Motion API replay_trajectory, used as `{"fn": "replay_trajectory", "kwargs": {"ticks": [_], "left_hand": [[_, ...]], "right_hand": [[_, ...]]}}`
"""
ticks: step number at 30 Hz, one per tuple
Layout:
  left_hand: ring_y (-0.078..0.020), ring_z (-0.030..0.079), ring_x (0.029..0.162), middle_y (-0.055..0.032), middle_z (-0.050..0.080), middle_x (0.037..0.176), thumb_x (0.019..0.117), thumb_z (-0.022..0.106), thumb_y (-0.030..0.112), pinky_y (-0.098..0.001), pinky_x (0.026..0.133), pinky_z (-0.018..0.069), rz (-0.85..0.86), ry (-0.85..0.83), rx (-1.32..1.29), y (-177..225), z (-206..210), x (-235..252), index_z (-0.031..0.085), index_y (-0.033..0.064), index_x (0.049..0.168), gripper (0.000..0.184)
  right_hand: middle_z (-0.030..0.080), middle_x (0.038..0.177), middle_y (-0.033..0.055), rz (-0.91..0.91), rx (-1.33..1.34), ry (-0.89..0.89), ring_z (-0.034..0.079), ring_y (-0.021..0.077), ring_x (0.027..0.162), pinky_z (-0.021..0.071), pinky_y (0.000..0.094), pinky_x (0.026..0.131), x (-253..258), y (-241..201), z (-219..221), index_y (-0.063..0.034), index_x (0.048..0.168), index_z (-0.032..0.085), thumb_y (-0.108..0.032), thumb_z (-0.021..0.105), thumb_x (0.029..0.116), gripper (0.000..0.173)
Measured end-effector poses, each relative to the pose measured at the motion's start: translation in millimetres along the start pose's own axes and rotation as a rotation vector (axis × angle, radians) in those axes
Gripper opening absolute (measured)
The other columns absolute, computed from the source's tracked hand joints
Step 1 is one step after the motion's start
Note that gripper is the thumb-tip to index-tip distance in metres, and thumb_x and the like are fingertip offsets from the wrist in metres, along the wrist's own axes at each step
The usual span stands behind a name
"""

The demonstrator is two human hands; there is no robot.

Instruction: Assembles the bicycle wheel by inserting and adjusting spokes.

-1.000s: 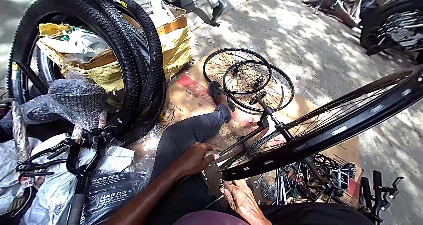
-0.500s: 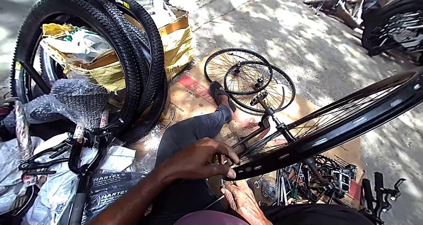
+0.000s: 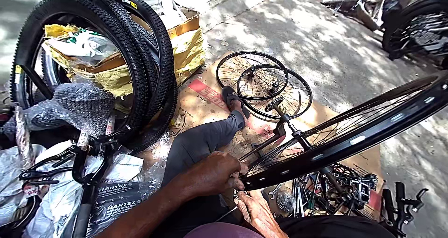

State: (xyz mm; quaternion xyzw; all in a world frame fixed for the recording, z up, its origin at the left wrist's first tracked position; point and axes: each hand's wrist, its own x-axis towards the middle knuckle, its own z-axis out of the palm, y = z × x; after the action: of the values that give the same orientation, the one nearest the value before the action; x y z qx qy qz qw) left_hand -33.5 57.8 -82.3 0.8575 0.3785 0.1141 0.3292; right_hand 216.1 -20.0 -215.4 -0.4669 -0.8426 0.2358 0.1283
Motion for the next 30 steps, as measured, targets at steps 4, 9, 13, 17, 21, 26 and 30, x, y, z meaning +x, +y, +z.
{"fn": "replay_trajectory", "kwargs": {"ticks": [4,9,13,17,21,26,30], "left_hand": [[-0.0097,0.06,0.071,0.0049,0.062,0.073,0.0984,0.066,0.04,-0.0347,0.071,0.0493,-0.005,-0.015,-0.003,1.3,-0.5,0.7,0.07,0.0175,0.087,0.026],[-0.0103,0.061,0.072,0.0041,0.063,0.074,0.0986,0.065,0.041,-0.0346,0.072,0.0503,0.008,-0.004,0.022,0.0,2.3,0.9,0.07,0.0174,0.087,0.026],[-0.0116,0.061,0.072,0.0036,0.062,0.074,0.099,0.065,0.04,-0.0353,0.071,0.0501,0.006,-0.028,0.038,-1.0,3.7,1.3,0.07,0.0169,0.087,0.026],[-0.012,0.061,0.072,0.0032,0.062,0.073,0.0994,0.064,0.04,-0.0357,0.071,0.0505,-0.004,-0.044,0.061,-0.9,4.5,1.9,0.069,0.0162,0.086,0.028],[-0.0127,0.062,0.072,0.0021,0.063,0.074,0.0979,0.066,0.038,-0.036,0.07,0.0513,0.04,-0.009,0.06,-3.1,6.9,2.5,0.07,0.0159,0.085,0.026],[-0.0142,0.063,0.074,0.0009,0.065,0.076,0.0985,0.066,0.037,-0.0379,0.072,0.0516,0.014,-0.061,0.075,-2.2,5.6,3.4,0.07,0.0149,0.086,0.025],[-0.0149,0.064,0.075,0.0003,0.066,0.077,0.0984,0.066,0.037,-0.0385,0.073,0.0519,0.007,-0.061,0.066,-1.8,6.2,3.9,0.071,0.0149,0.088,0.025]], "right_hand": [[0.067,0.1,0.0093,-0.002,-0.005,-0.002,0.063,0.0265,0.103,0.0532,0.0402,0.089,0.0,0.4,-0.4,-0.0165,0.105,0.077,-0.041,0.048,0.1039,0.038],[0.067,0.1,0.0088,0.004,0.001,0.004,0.063,0.0262,0.103,0.053,0.0394,0.09,-0.1,-0.9,-0.8,-0.0166,0.104,0.077,-0.042,0.048,0.1039,0.038],[0.068,0.101,0.0092,0.001,0.001,0.008,0.064,0.0265,0.103,0.0534,0.0396,0.089,0.3,-1.4,-1.0,-0.0164,0.104,0.077,-0.041,0.05,0.1029,0.037],[0.068,0.101,0.009,-0.004,0.001,0.012,0.064,0.0262,0.103,0.0535,0.0396,0.089,-0.2,-0.7,-0.6,-0.0165,0.104,0.077,-0.041,0.049,0.1033,0.037],[0.068,0.102,0.0104,0.001,0.014,0.001,0.064,0.0273,0.103,0.0536,0.0409,0.089,-0.3,-1.3,-1.2,-0.0157,0.105,0.077,-0.042,0.049,0.1036,0.038],[0.068,0.1,0.0094,0.002,0.005,-0.003,0.064,0.0272,0.102,0.0537,0.0408,0.088,0.2,-0.9,-0.9,-0.0162,0.104,0.077,-0.041,0.05,0.103,0.036],[0.067,0.101,0.0091,0.006,0.003,-0.009,0.063,0.0265,0.103,0.0533,0.0402,0.089,0.1,-0.1,-0.5,-0.016,0.104,0.077,-0.041,0.05,0.1033,0.037]]}}
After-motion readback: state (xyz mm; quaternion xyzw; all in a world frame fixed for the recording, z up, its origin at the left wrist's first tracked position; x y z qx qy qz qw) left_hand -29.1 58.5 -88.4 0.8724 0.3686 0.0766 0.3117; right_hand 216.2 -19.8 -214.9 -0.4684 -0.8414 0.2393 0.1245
